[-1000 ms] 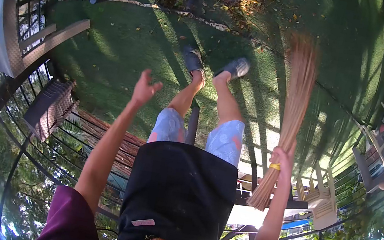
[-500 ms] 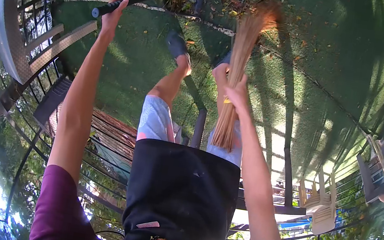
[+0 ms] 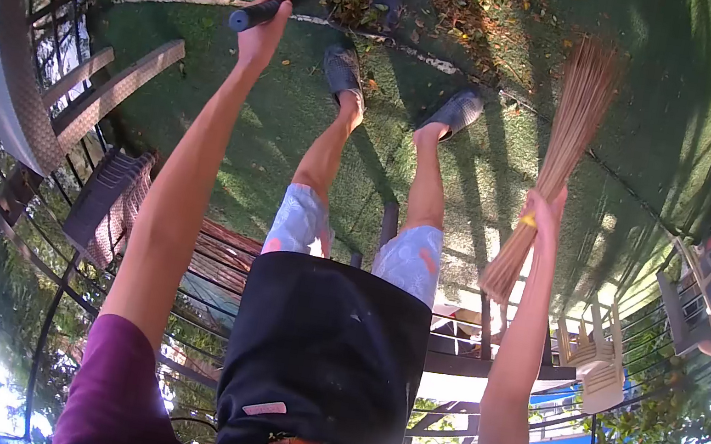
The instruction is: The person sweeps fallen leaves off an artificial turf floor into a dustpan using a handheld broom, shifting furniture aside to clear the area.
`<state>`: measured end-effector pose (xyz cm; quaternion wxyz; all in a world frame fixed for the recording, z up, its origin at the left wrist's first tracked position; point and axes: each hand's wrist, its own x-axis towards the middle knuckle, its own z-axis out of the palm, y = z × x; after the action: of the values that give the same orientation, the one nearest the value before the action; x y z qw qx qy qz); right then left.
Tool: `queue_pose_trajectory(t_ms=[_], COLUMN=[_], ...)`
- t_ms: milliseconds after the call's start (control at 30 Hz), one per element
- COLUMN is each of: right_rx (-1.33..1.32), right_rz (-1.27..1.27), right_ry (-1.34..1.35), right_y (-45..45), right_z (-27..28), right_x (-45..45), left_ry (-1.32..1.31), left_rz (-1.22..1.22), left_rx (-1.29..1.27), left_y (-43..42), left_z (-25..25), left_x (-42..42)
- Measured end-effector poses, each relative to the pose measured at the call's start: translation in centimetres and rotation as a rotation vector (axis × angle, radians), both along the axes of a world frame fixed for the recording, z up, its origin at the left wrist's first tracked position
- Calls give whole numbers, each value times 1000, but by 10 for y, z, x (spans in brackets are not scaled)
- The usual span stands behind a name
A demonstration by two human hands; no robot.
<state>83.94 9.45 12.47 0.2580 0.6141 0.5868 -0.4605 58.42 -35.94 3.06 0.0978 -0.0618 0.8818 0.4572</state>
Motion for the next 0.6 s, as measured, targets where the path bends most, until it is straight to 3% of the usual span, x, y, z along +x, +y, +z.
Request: queue_pose_trajectory(t_ms=[33, 133, 267, 433, 533, 600], right_rx=[9, -286, -620, -642, -613, -601], right_rz=[-45, -70, -34, 84, 90, -51], right_ry=[-7, 74, -22, 98, 74, -65], right_y=[-11, -81, -225, -293, -274, -240], right_z=[-24, -99, -107, -35, 12, 52], right_x=[-9, -7, -24, -38, -18, -7], left_ry=[-4, 13, 10, 6, 28, 62], left_rz=[16, 48, 65, 25, 43, 50], left_rx=[11, 23, 10, 36, 37, 17], left_y=[1, 3, 5, -1, 1, -1], left_z=[-1, 0, 1, -1, -1, -3], left_x=[-3, -3, -4, -7, -3, -4])
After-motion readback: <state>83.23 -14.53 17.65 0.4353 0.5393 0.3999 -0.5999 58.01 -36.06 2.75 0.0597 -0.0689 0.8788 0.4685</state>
